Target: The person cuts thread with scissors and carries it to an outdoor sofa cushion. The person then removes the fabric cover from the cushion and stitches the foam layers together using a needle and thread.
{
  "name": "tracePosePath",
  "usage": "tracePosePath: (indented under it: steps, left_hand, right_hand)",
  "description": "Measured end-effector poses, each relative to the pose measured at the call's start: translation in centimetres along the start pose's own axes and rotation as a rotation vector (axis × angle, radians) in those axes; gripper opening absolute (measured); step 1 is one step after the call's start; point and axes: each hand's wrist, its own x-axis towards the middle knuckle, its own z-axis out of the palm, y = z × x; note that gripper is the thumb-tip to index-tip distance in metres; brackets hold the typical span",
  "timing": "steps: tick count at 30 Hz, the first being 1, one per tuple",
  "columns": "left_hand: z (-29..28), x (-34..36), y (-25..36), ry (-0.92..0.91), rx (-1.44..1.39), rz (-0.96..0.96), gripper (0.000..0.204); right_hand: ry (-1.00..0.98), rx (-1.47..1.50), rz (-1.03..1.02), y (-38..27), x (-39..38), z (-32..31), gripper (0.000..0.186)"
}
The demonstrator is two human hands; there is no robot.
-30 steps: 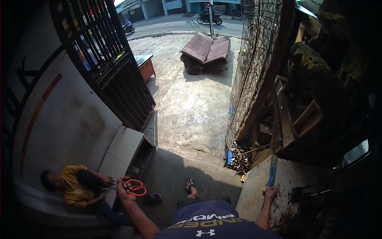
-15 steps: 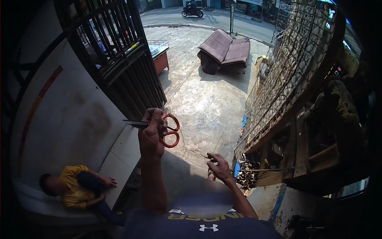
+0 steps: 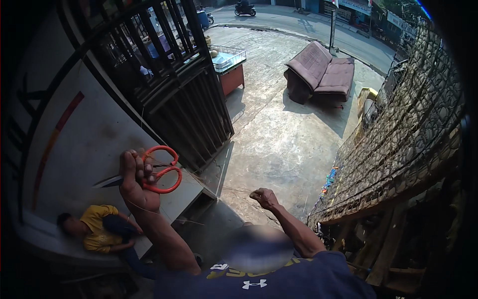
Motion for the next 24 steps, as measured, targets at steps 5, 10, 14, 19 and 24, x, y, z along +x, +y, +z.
tracePosePath:
  steps: [5, 10, 14, 19, 24]
  left_hand:
    - [-13.0, 7.9, -2.8, 0.165, -0.086, 0.072, 0.022]
    - [-25.7, 13.1, -12.7, 0.515, -0.14, -0.098, 0.038]
    - [-22.4, 17.5, -25.0, 0.514, -0.183, -0.129, 0.041]
    - [-18.3, 29.6, -42.9, 0.449, -0.371, -0.405, 0.045]
    - [-11.8, 38.8, -49.1, 0.567, -0.26, -0.422, 0.042]
  right_hand:
    - [-0.225, 0.546, 0.153, 2.4, -3.4, -8.8, 0.037]
    - [0.128, 0.655, 0.252, 7.2, -4.1, -19.5, 0.029]
    - [0.59, 0.799, 0.17, 14.7, 1.8, -25.3, 0.02]
    - [1.059, 0.889, 0.139, 22.4, 14.7, -33.1, 0.015]
    - [1.208, 0.822, 0.145, 23.4, 21.2, -41.3, 0.018]
